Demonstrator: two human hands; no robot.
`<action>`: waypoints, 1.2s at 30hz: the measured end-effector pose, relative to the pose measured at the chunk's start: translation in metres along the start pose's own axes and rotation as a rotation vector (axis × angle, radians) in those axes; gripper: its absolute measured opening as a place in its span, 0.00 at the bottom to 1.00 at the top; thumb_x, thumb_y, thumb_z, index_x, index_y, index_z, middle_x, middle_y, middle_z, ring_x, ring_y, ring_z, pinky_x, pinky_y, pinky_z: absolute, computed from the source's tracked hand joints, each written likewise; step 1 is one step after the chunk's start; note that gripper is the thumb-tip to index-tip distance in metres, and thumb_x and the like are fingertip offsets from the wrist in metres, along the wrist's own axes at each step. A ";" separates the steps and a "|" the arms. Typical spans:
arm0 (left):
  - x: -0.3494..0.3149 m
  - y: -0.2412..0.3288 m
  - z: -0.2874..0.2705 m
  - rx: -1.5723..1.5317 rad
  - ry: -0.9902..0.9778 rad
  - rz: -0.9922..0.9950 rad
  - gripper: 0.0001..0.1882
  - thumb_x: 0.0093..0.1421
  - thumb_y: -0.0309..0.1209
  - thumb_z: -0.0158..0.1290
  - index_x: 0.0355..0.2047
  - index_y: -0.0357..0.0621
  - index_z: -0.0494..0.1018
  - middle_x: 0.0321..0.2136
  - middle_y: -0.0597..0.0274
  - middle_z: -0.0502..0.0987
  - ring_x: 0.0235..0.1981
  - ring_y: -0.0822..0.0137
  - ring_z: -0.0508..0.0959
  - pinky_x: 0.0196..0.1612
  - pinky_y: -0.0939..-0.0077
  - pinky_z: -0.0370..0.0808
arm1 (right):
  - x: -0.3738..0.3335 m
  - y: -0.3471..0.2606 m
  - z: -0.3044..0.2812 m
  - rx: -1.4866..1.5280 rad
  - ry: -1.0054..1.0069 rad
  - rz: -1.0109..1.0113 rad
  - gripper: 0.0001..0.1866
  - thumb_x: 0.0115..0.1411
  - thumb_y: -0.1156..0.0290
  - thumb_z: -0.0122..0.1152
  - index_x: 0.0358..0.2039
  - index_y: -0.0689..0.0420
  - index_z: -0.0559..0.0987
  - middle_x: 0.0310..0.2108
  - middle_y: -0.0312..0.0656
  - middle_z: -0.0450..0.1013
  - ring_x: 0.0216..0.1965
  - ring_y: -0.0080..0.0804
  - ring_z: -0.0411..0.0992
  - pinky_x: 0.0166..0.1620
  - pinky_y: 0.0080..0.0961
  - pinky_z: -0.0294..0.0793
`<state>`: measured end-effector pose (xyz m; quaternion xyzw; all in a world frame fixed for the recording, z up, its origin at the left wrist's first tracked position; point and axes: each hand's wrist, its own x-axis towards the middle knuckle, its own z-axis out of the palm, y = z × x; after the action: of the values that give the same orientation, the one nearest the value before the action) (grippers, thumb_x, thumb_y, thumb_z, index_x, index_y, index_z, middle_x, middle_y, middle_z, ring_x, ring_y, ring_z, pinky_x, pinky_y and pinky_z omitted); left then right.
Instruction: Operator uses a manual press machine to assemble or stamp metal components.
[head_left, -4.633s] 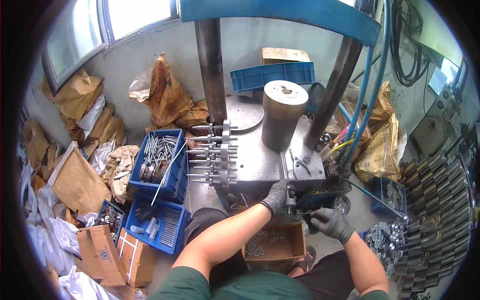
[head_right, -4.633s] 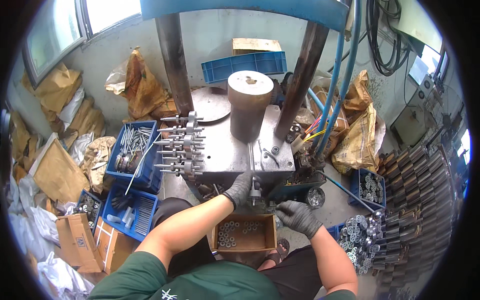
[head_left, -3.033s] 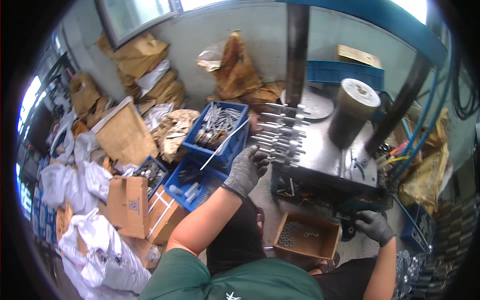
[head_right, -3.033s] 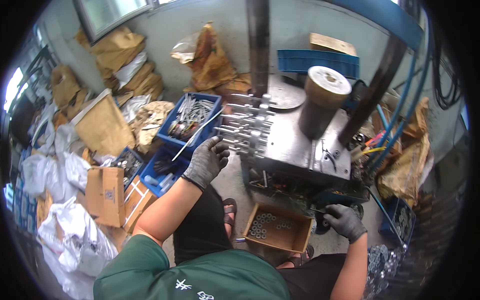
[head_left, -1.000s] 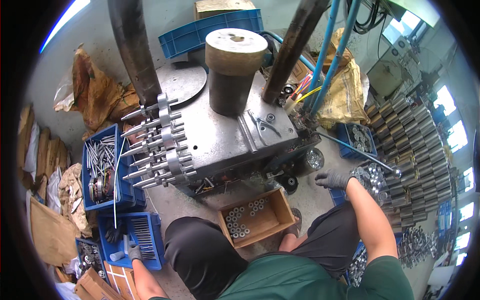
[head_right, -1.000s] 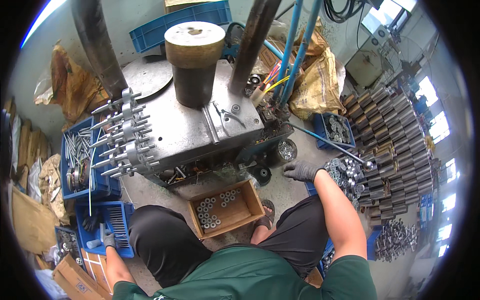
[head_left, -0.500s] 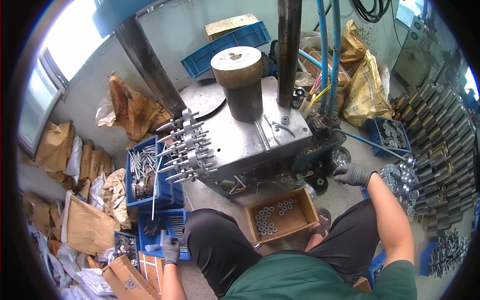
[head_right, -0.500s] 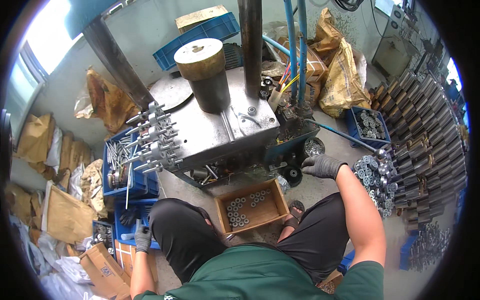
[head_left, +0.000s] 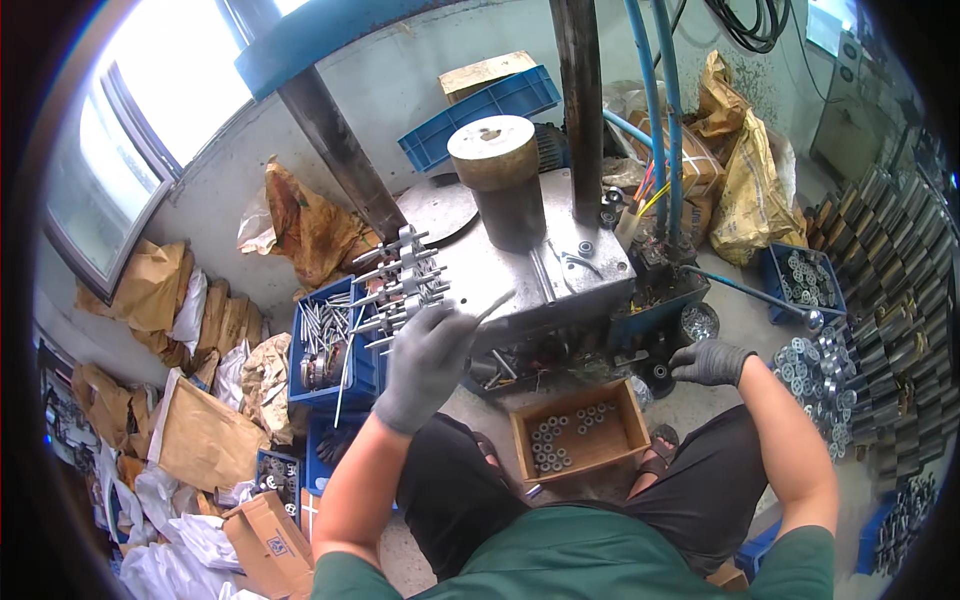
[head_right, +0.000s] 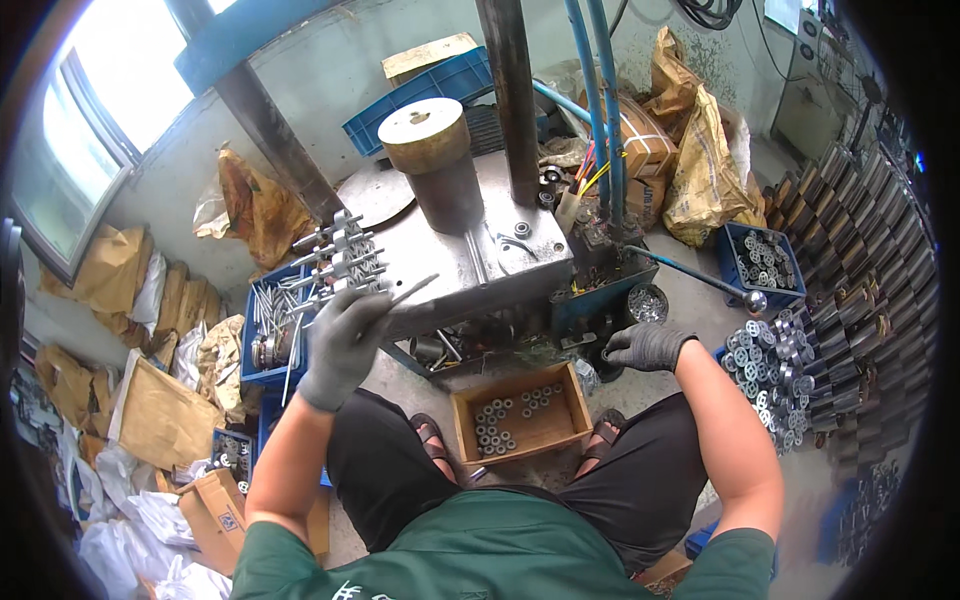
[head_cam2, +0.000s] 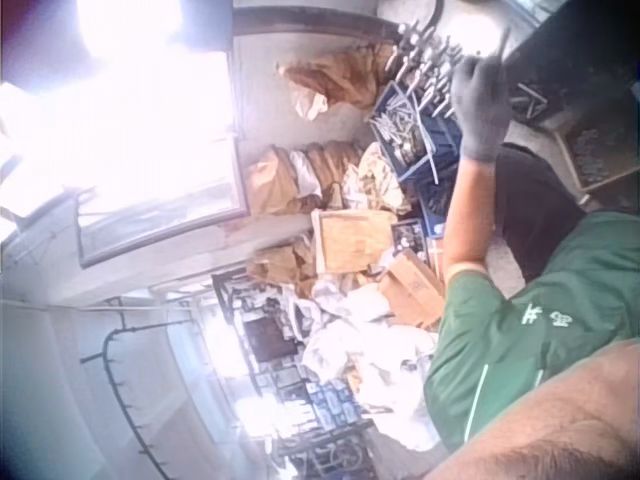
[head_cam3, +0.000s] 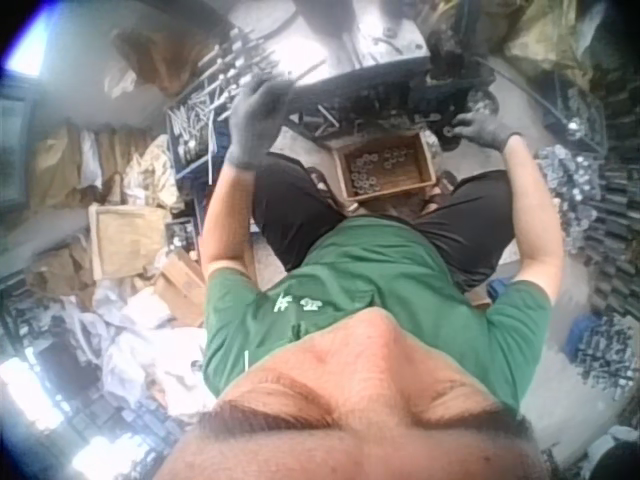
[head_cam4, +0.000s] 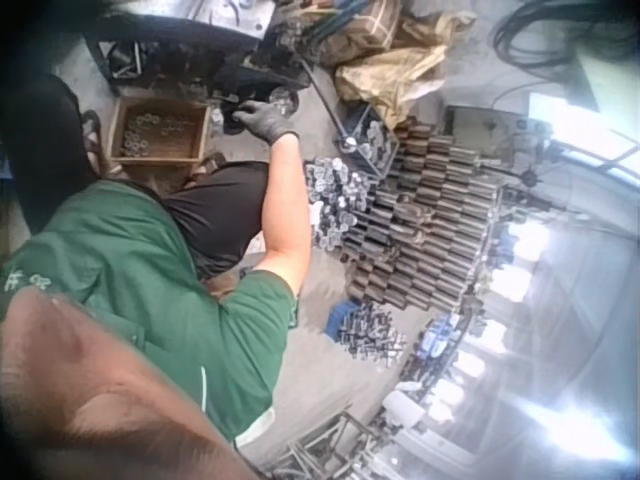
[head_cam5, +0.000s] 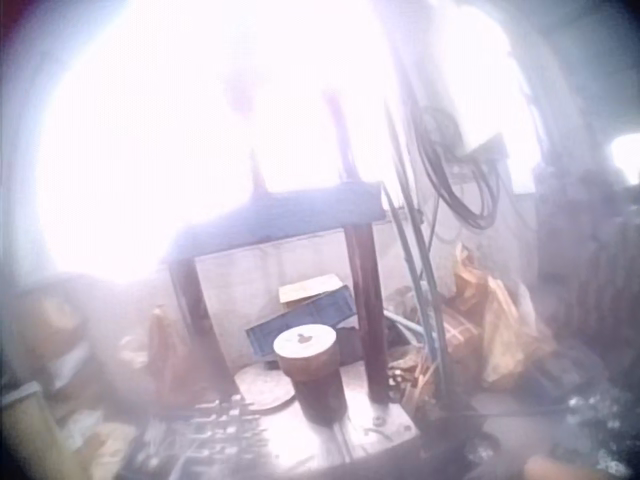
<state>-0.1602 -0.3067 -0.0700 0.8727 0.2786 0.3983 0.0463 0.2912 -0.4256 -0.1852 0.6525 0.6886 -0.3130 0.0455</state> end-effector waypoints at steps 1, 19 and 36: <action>0.016 -0.007 0.020 0.021 -0.017 0.035 0.07 0.57 0.22 0.64 0.36 0.44 0.80 0.33 0.53 0.79 0.33 0.49 0.81 0.35 0.61 0.78 | 0.001 -0.002 0.003 -0.001 0.004 -0.042 0.23 0.65 0.50 0.58 0.52 0.51 0.83 0.45 0.50 0.82 0.48 0.51 0.80 0.55 0.42 0.77; 0.006 -0.082 0.155 0.245 -0.463 -0.157 0.19 0.53 0.19 0.56 0.45 0.47 0.83 0.49 0.52 0.79 0.51 0.49 0.78 0.56 0.59 0.77 | 0.164 -0.077 0.222 -0.468 -0.401 -0.335 0.24 0.58 0.59 0.58 0.55 0.51 0.83 0.54 0.49 0.80 0.54 0.48 0.79 0.56 0.46 0.76; 0.008 -0.083 0.140 -0.053 -0.251 -0.344 0.27 0.55 0.14 0.53 0.55 0.48 0.75 0.45 0.53 0.78 0.39 0.55 0.81 0.43 0.65 0.79 | 0.206 -0.095 0.317 -0.176 -0.457 -0.315 0.29 0.68 0.52 0.50 0.63 0.56 0.77 0.62 0.51 0.74 0.64 0.47 0.71 0.66 0.38 0.66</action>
<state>-0.0923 -0.2129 -0.1846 0.8534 0.4050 0.2801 0.1708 0.0642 -0.3974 -0.5003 0.4434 0.7780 -0.3943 0.2067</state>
